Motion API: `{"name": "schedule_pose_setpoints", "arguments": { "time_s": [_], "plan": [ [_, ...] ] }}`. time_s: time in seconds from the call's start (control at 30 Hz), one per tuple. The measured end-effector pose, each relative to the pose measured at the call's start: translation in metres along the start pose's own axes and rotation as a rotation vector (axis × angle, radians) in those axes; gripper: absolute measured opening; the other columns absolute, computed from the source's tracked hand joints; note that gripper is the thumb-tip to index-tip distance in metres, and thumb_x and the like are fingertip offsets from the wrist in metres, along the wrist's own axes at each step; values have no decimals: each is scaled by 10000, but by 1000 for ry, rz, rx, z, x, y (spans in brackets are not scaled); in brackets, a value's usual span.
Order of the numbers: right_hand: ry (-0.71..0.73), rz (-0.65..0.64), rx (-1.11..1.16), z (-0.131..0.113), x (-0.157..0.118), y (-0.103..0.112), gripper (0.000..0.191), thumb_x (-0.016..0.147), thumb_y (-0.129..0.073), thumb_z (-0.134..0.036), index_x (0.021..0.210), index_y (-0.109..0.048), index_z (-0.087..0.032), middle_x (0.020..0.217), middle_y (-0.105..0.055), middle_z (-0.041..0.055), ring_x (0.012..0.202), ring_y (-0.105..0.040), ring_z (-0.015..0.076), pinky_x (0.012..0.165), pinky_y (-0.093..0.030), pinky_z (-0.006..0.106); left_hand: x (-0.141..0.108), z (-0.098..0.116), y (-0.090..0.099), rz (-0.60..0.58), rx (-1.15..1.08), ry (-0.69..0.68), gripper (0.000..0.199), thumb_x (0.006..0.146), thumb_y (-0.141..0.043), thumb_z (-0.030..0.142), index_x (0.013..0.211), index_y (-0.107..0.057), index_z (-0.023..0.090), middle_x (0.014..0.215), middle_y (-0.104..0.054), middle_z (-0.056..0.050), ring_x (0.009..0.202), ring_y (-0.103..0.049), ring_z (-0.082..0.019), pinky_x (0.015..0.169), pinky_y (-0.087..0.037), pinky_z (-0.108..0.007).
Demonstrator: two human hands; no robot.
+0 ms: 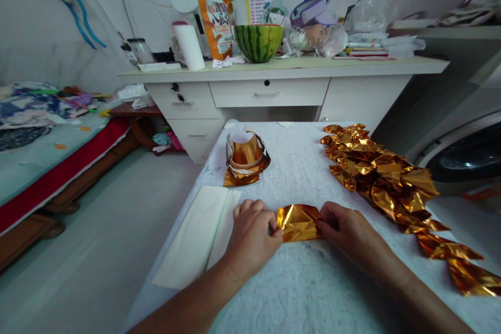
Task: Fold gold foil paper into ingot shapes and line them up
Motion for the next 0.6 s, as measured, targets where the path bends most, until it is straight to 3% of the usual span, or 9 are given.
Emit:
{"name": "schedule_pose_setpoints", "arguments": {
  "time_s": [0.3,0.47,0.6],
  "plan": [
    [26,5,131,1,-1,1,148,815,-536,-255,675,-505,-218,569,-565,-30,522,-480,124,484,-297,241,-1,13,3,28,54,-145,139,754,-663,141,678,-564,200,815,-571,-25,898,-483,-236,776,-334,-383],
    [44,-44,376,7,1,2,155,846,-559,-325,739,-529,-217,618,-589,-29,563,-526,130,508,-356,235,0,15,17,169,32,-227,97,815,-607,132,758,-566,199,919,-591,-41,919,-489,-236,795,-355,-385],
    [141,93,387,1,-2,17,146,879,-555,-346,807,-588,-223,692,-630,1,634,-571,157,568,-412,263,0,14,29,266,-105,-293,126,808,-576,86,788,-542,205,910,-623,-31,891,-527,-215,800,-380,-373]
  ]
}}
Point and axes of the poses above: each hand's wrist, its own x-axis towards the middle knuckle, its own y-axis out of the back of the hand, z = x × y, the point moved 5 cm from there along x, towards the middle knuckle
